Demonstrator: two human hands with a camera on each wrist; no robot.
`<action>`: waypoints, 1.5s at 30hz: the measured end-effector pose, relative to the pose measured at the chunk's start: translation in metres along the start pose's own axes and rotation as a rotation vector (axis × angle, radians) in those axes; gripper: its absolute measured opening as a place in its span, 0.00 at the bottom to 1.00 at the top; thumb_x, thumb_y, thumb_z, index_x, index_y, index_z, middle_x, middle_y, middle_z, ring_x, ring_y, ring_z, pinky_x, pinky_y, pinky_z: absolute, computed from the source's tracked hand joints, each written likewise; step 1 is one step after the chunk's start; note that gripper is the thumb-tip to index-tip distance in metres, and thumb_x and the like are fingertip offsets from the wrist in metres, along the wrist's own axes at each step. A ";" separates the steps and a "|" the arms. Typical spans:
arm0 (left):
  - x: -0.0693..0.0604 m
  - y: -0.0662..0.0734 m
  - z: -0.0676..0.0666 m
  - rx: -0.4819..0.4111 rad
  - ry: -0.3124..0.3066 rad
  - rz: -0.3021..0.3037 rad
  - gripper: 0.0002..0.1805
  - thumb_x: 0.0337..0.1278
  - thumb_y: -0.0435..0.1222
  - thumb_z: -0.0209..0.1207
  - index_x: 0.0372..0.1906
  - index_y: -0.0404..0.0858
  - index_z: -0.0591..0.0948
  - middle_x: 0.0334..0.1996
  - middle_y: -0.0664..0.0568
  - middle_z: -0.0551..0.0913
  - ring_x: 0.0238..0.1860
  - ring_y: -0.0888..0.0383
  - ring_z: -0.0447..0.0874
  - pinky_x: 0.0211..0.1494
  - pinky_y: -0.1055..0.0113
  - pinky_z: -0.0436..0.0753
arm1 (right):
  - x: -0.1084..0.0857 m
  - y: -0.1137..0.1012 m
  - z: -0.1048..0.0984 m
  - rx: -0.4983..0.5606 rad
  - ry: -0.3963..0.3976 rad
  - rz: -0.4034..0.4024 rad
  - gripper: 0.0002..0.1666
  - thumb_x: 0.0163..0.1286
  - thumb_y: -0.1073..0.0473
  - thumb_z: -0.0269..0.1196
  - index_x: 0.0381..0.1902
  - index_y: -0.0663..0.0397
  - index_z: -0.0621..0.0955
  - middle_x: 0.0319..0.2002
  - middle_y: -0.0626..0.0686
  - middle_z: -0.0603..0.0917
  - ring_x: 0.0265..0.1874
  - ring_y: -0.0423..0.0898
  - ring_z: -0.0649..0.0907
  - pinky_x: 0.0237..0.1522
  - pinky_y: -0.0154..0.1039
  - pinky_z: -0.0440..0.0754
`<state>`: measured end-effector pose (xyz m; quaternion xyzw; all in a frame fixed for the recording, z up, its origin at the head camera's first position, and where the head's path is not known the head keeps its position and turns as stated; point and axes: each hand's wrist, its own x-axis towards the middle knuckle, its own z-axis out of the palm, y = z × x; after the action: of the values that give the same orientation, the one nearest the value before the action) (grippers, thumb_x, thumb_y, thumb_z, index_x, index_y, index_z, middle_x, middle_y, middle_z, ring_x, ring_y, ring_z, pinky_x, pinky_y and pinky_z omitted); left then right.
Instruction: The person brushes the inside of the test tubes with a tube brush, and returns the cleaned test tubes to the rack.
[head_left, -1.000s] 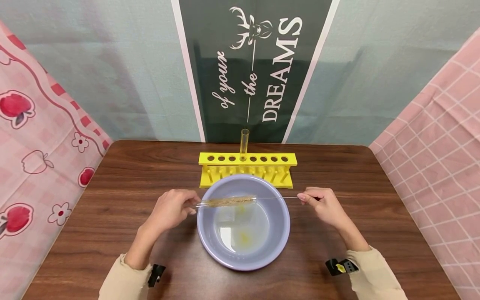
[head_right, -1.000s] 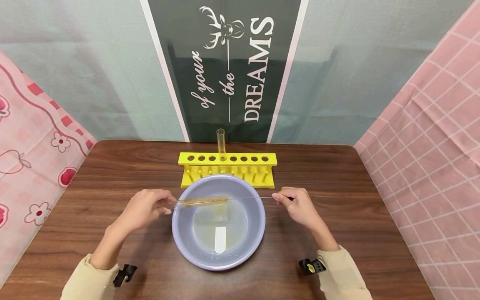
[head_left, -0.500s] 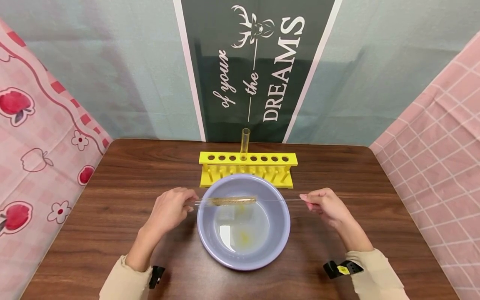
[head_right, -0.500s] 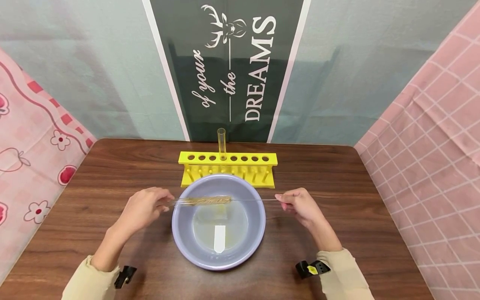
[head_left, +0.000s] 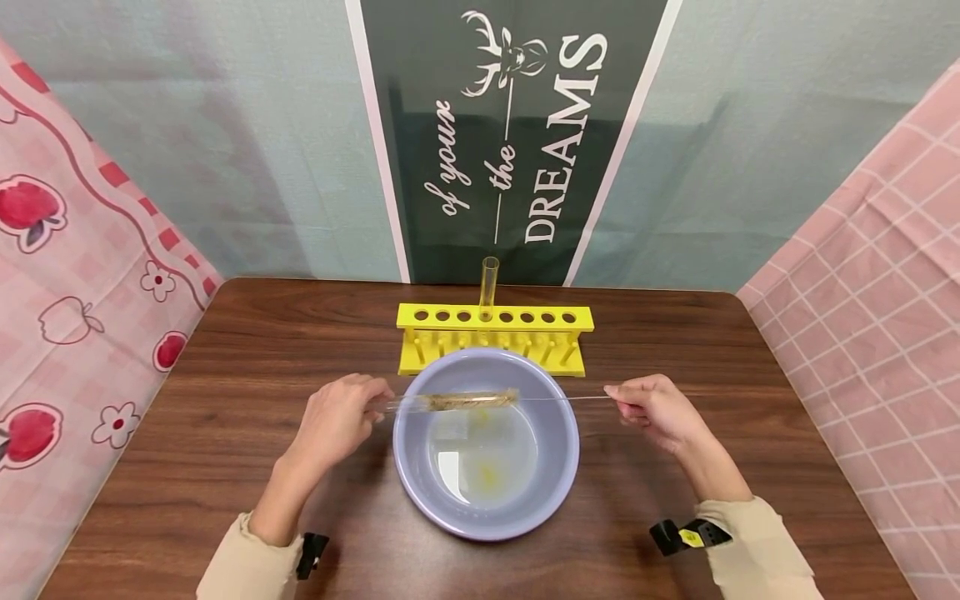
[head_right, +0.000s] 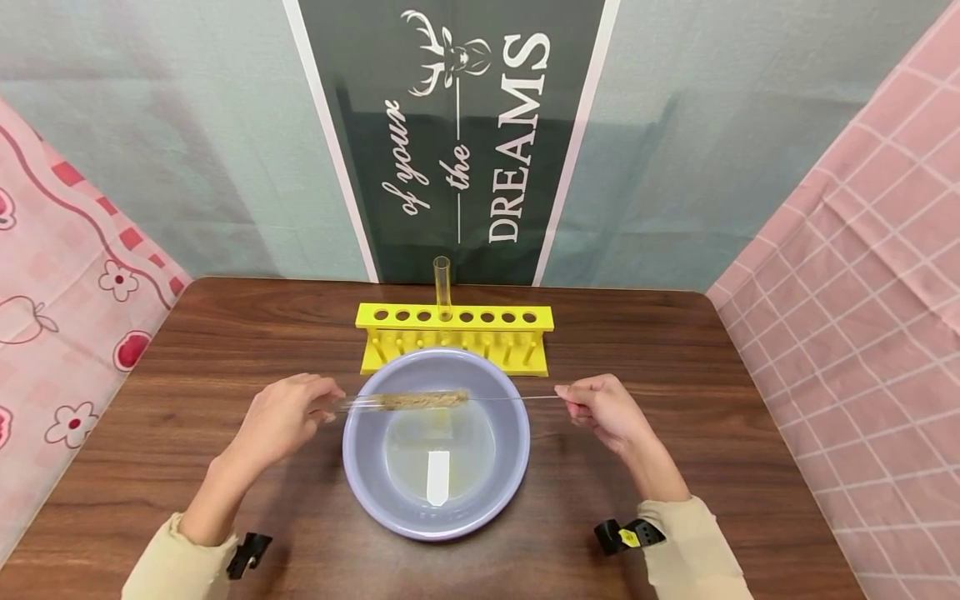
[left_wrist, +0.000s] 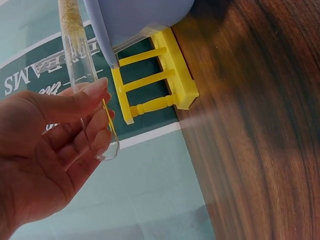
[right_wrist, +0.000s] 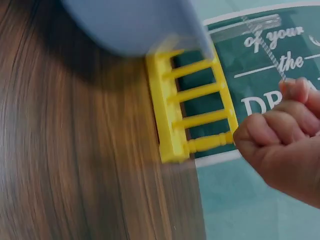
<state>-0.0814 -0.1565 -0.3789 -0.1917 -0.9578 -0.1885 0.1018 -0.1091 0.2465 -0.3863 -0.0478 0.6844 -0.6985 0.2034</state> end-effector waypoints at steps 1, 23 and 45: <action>0.000 -0.001 0.000 -0.006 -0.002 -0.001 0.15 0.29 0.23 0.66 0.28 0.43 0.82 0.24 0.56 0.79 0.29 0.55 0.79 0.27 0.58 0.75 | -0.001 0.000 0.000 -0.086 0.020 -0.020 0.21 0.66 0.70 0.51 0.11 0.60 0.73 0.13 0.45 0.70 0.16 0.34 0.69 0.18 0.31 0.61; -0.005 -0.011 -0.005 -0.115 -0.107 -0.007 0.14 0.30 0.25 0.69 0.26 0.43 0.81 0.23 0.57 0.81 0.25 0.60 0.78 0.28 0.61 0.74 | -0.007 0.006 -0.009 -0.708 0.143 -0.311 0.14 0.61 0.68 0.60 0.16 0.52 0.77 0.15 0.43 0.72 0.15 0.38 0.66 0.18 0.34 0.65; -0.010 -0.017 -0.008 -0.121 -0.122 -0.013 0.14 0.31 0.24 0.69 0.28 0.43 0.82 0.25 0.57 0.82 0.26 0.61 0.78 0.30 0.61 0.75 | -0.019 -0.004 -0.007 -0.688 0.140 -0.290 0.15 0.61 0.71 0.58 0.16 0.56 0.76 0.15 0.42 0.71 0.16 0.37 0.67 0.18 0.35 0.65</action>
<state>-0.0781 -0.1779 -0.3794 -0.2022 -0.9503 -0.2349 0.0301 -0.0954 0.2597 -0.3789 -0.1618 0.8773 -0.4510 0.0269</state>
